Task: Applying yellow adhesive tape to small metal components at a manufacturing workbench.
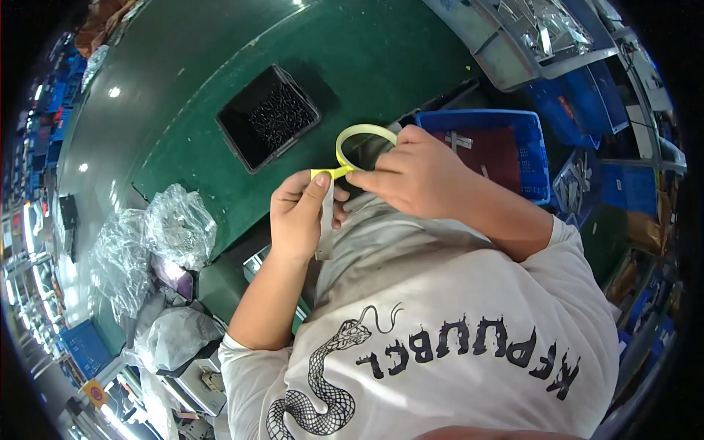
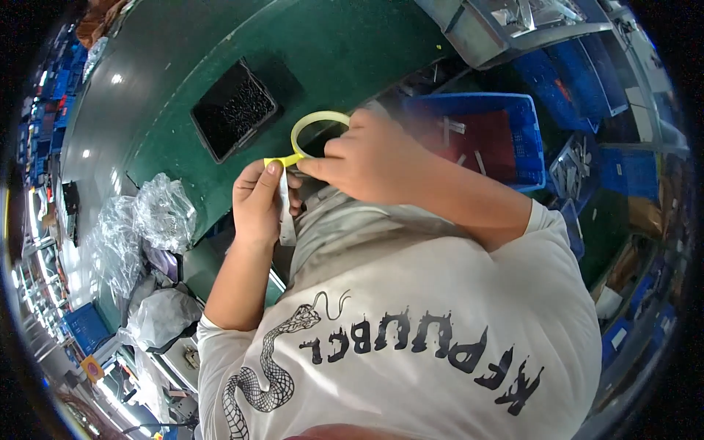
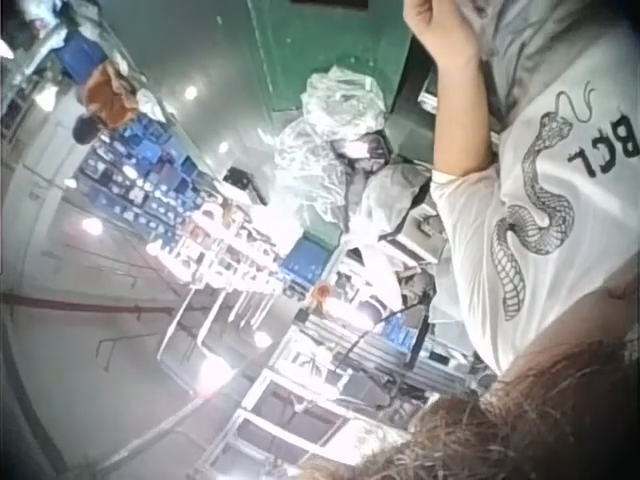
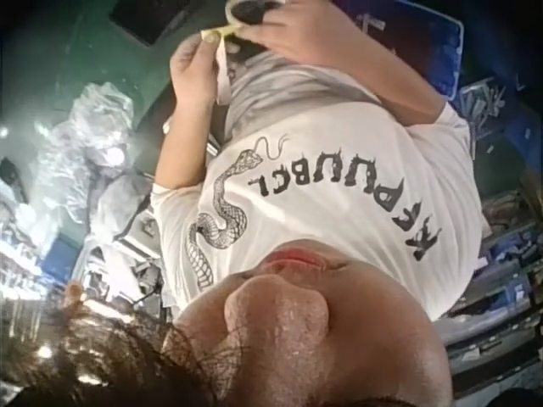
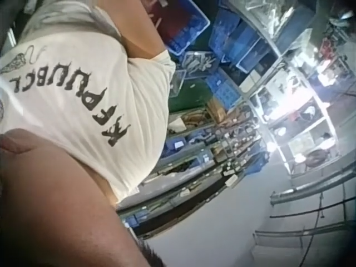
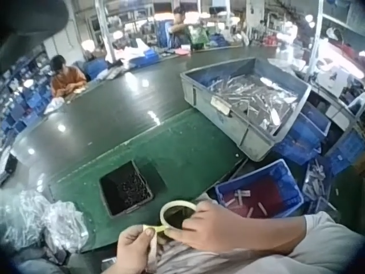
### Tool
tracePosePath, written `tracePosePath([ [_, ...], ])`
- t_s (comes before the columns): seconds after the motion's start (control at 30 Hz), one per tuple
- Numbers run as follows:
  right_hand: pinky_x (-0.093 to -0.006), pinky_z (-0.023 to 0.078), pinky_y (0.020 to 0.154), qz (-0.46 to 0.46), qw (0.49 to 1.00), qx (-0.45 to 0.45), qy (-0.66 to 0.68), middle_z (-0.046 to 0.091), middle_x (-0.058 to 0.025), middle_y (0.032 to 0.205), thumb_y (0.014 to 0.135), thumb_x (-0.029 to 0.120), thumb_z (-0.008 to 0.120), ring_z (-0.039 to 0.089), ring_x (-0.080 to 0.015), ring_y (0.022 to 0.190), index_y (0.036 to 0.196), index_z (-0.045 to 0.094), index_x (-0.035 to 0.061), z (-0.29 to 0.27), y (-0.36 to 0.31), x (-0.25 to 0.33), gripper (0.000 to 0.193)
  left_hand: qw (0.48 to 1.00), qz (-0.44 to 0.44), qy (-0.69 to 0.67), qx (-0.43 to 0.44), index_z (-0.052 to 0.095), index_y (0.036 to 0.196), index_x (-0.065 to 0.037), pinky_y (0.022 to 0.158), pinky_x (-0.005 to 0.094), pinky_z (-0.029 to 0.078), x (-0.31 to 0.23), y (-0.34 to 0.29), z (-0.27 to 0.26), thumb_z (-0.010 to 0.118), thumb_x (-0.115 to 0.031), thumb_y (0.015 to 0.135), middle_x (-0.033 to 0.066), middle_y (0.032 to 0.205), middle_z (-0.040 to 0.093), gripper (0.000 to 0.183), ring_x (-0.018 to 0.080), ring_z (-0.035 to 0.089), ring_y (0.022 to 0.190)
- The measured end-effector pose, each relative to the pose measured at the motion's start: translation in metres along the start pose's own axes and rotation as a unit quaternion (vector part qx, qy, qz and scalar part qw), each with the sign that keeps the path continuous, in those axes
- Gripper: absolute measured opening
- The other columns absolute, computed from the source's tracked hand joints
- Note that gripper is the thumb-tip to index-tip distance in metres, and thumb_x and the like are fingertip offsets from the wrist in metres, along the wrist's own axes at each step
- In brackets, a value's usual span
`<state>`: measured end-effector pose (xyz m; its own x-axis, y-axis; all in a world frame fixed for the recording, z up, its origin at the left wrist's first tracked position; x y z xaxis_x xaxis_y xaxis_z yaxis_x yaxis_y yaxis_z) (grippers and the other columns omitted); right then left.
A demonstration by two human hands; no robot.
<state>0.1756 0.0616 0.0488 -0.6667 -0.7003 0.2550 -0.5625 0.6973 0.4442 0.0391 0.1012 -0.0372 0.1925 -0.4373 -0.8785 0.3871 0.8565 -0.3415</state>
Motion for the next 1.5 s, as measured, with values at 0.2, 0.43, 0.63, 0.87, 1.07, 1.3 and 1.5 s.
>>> tracePosePath([
  [0.2, -0.0327, 0.035, 0.068, -0.031, 0.994, -0.042, -0.098, 0.044, 0.0069, 0.063, 0.076, 0.023, 0.071, 0.05, -0.0116, 0.058, 0.114, 0.072, 0.0199, -0.011, 0.013, -0.002, 0.038, 0.992, 0.089, 0.042, -0.08, 0.068, 0.089, 0.004, 0.06, 0.0262, 0.053, -0.037, 0.004, -0.002, 0.062, -0.008, 0.095, 0.0125, 0.082, 0.072, 0.015, 0.0134, 0.065, 0.065],
  [0.43, -0.0334, 0.038, 0.075, -0.038, 0.976, -0.04, -0.211, 0.057, 0.0054, 0.067, 0.09, 0.024, 0.063, 0.059, -0.015, 0.063, 0.112, 0.072, 0.0247, -0.027, 0.066, -0.043, 0.024, 0.899, 0.185, 0.355, -0.177, 0.065, 0.068, 0.002, 0.052, 0.0245, 0.039, -0.125, 0.033, 0.012, 0.065, -0.013, 0.088, 0.0016, 0.058, 0.059, 0.026, 0.0055, 0.051, 0.056],
  [0.63, -0.0351, 0.039, 0.077, -0.018, 0.98, -0.018, -0.197, 0.061, 0.0033, 0.066, 0.092, 0.025, 0.061, 0.063, -0.0171, 0.064, 0.103, 0.073, 0.0228, -0.007, 0.09, -0.075, 0.016, 0.907, 0.13, 0.349, -0.198, 0.065, 0.07, 0.003, 0.05, 0.0249, 0.041, -0.128, 0.067, 0.006, 0.062, -0.013, 0.086, 0.0047, 0.059, 0.062, 0.023, 0.0087, 0.053, 0.052],
  [0.87, -0.0384, 0.04, 0.077, 0.037, 0.981, 0.099, -0.162, 0.063, 0.0006, 0.065, 0.092, 0.026, 0.057, 0.065, -0.0215, 0.065, 0.092, 0.07, 0.0197, 0.043, 0.079, -0.104, 0.014, 0.935, 0.056, 0.296, -0.186, 0.067, 0.079, 0.001, 0.056, 0.0256, 0.045, -0.106, 0.087, -0.026, 0.064, -0.019, 0.09, 0.0044, 0.07, 0.065, 0.023, 0.0095, 0.057, 0.059],
  [1.07, -0.0399, 0.04, 0.091, 0.042, 0.991, 0.046, -0.116, 0.065, -0.001, 0.097, 0.089, 0.023, 0.065, 0.06, -0.0207, 0.099, 0.118, 0.07, 0.0174, 0.025, 0.041, -0.08, 0.03, 0.972, 0.181, 0.131, -0.071, 0.062, 0.1, -0.001, 0.072, 0.027, 0.05, -0.107, 0.035, -0.001, 0.055, -0.016, 0.101, 0.0075, 0.087, 0.069, 0.016, 0.012, 0.062, 0.077],
  [1.3, -0.0327, 0.049, 0.083, 0.212, 0.851, 0.07, 0.475, 0.063, -0.0073, 0.099, 0.096, 0.015, 0.064, 0.06, -0.0165, 0.091, 0.124, 0.058, 0.0024, 0.049, 0.018, -0.033, 0.031, 0.981, 0.148, -0.125, -0.005, 0.049, 0.109, -0.007, 0.066, 0.0321, 0.049, -0.081, 0.016, 0.021, 0.043, -0.03, 0.107, 0.0096, 0.081, 0.056, 0.024, 0.0205, 0.056, 0.072],
  [1.5, -0.0312, 0.05, 0.079, 0.221, 0.744, 0.101, 0.623, 0.067, -0.0053, 0.1, 0.101, 0.032, 0.059, 0.059, -0.0123, 0.09, 0.117, 0.062, 0.0021, 0.075, 0.007, -0.009, 0.034, 0.977, 0.203, -0.06, 0.019, 0.046, 0.104, -0.005, 0.046, 0.0273, 0.038, -0.08, 0.007, 0.04, 0.045, -0.033, 0.106, 0.0077, 0.072, 0.048, 0.028, 0.0144, 0.042, 0.05],
])
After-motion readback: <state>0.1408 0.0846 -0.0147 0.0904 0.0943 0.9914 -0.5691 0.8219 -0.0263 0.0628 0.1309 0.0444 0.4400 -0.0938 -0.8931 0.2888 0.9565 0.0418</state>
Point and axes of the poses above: each hand's wrist, its own y-axis towards the middle knuckle, its own z-axis out of the palm, x = y × z, the point moved 10 cm from there along y, towards the middle knuckle
